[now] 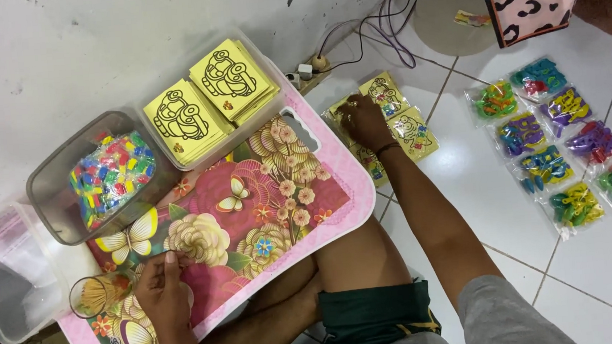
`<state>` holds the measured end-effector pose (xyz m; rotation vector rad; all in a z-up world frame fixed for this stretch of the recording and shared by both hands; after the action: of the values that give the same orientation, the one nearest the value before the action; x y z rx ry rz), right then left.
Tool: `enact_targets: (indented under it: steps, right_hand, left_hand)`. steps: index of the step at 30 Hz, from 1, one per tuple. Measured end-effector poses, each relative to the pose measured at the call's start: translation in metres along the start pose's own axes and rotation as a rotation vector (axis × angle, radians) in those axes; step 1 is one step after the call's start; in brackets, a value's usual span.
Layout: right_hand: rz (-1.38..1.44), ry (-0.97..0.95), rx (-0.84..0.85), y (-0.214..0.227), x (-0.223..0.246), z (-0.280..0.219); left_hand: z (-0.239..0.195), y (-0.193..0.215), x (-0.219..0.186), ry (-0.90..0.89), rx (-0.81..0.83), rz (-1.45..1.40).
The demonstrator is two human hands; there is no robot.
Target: The person decorates small yellow cards by applying multi-colored adhesive dots onto printed designs including a fish and a car, then places the finished items into small plastic bags.
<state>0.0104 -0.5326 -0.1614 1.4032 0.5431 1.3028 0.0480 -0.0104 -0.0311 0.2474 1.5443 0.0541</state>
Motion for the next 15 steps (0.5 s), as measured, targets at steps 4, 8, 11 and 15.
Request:
enact_targets:
  steps: [4, 8, 11, 15]
  right_hand:
    - [-0.094, 0.06, 0.096, -0.029, -0.001, -0.005]
    - [-0.156, 0.055, 0.086, -0.036, 0.004, -0.006]
    - [-0.159, 0.035, 0.106, -0.042, 0.002, -0.005]
    - [-0.163, -0.004, 0.133, -0.049, -0.002, -0.004]
  left_hand:
    - [-0.001, 0.0, 0.0, 0.021, -0.023, -0.022]
    - [-0.001, -0.001, -0.001, 0.005, -0.008, -0.017]
    - [0.0, 0.0, 0.003, -0.008, 0.003, -0.026]
    - [0.0, -0.002, -0.002, -0.024, 0.03, -0.038]
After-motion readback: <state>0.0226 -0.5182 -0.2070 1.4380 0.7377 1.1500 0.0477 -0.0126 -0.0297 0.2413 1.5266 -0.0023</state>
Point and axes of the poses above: each hand's wrist, its own z-axis towards the middle knuckle, its own y-axis out of the back of the hand, x = y × z, the point moved 5 cm from there along z, towards the middle knuckle, and after that the axes turned 4 degrees about -y, right-handed, at the moved point
